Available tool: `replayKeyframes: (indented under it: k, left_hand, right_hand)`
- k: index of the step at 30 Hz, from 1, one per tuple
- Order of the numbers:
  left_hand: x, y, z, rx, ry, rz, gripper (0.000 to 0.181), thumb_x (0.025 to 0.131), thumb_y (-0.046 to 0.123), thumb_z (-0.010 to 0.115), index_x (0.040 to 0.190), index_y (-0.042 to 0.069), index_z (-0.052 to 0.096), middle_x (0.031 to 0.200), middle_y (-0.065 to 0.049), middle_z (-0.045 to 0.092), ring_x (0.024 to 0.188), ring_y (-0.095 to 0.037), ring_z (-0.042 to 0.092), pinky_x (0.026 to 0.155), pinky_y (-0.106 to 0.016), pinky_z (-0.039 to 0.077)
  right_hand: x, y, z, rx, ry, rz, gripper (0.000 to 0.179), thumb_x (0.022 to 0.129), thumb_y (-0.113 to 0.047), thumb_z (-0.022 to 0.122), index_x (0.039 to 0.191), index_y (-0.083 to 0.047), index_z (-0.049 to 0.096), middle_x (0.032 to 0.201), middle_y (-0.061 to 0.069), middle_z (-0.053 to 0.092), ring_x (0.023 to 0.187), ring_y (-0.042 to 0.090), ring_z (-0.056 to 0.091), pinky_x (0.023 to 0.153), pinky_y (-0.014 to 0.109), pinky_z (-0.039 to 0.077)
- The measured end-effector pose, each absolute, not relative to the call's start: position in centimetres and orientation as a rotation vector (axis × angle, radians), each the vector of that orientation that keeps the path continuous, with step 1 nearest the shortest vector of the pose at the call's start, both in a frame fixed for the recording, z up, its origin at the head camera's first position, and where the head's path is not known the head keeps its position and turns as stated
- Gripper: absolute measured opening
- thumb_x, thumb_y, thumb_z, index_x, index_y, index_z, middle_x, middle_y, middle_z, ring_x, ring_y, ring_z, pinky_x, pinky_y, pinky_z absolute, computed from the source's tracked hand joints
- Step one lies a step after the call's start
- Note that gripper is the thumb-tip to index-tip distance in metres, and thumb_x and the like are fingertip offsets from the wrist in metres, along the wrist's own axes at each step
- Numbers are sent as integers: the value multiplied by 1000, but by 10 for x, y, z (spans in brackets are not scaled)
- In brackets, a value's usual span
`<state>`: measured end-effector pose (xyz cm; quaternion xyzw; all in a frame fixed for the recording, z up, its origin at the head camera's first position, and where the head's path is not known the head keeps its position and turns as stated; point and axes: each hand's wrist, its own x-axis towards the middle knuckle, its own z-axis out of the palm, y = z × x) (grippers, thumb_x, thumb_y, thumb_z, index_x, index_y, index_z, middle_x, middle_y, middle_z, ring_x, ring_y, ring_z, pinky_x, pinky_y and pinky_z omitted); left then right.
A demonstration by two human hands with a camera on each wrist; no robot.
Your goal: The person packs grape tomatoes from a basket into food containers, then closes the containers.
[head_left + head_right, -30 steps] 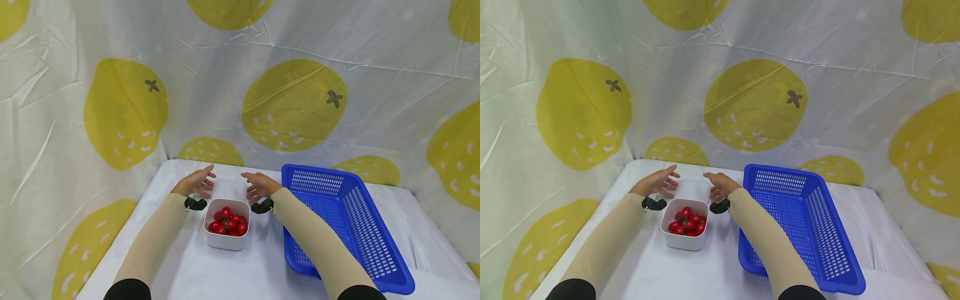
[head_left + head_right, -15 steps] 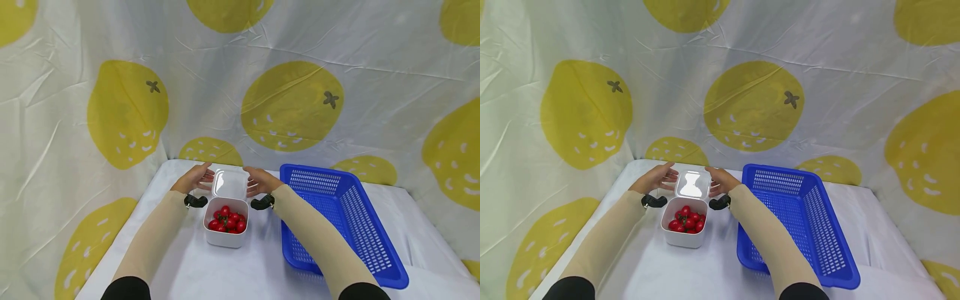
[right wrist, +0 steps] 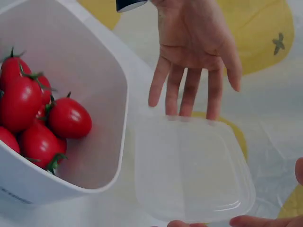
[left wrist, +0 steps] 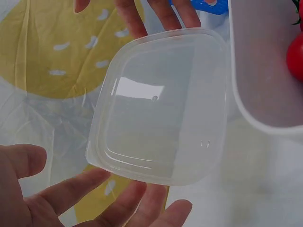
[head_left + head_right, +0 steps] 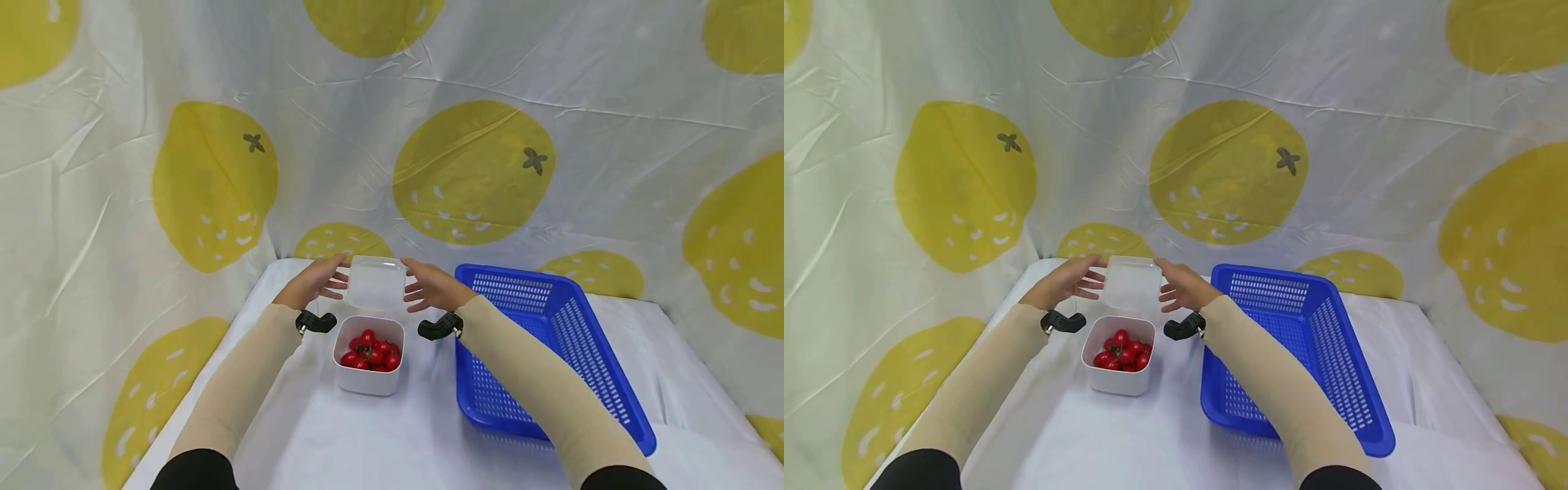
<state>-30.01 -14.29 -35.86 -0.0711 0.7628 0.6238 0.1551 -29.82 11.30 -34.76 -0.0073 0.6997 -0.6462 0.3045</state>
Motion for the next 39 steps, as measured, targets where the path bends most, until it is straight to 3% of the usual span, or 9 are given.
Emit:
replayKeyframes:
  k: [4, 9, 23, 31, 39]
  left_hand:
    - [-293, -146, -348, -142, 2218, 1734, 59, 102, 44, 35, 146, 6, 39, 133, -28, 48, 119, -41, 53, 95, -53, 47]
    - [-277, -146, -342, -78, 2261, 1718, 58, 101, 45, 37, 147, 10, 38, 131, -27, 52, 117, -38, 56, 94, -49, 49]
    - [-231, -141, -348, 228, 2311, 1778, 55, 101, 46, 42, 150, 20, 36, 133, -24, 54, 123, -33, 54, 104, -46, 40]
    - [-215, -137, -364, 341, 2321, 1840, 55, 104, 42, 36, 153, 19, 28, 144, -22, 43, 134, -32, 41, 110, -47, 31]
    - [-197, -136, -381, 509, 2310, 1895, 65, 103, 50, 31, 153, 8, 24, 153, -16, 32, 142, -30, 28, 116, -47, 19]
  right_hand:
    - [-290, 117, -339, -86, 1851, -1739, 77, 98, -52, 45, 152, -5, 16, 148, 31, 25, 133, 47, 34, 102, 57, 38]
    - [-274, 120, -335, -124, 1913, -1755, 75, 97, -54, 43, 151, -7, 20, 145, 29, 31, 131, 46, 38, 102, 55, 40]
    - [-236, 129, -345, -179, 2128, -1820, 67, 97, -54, 44, 148, -12, 29, 147, 19, 38, 135, 37, 39, 108, 50, 34]
    - [-215, 128, -353, -270, 2135, -1878, 65, 100, -51, 37, 150, -12, 25, 152, 18, 31, 140, 39, 30, 110, 54, 28]
    - [-195, 130, -362, -341, 2066, -1962, 68, 101, -51, 34, 151, -6, 25, 157, 16, 23, 143, 36, 22, 113, 52, 22]
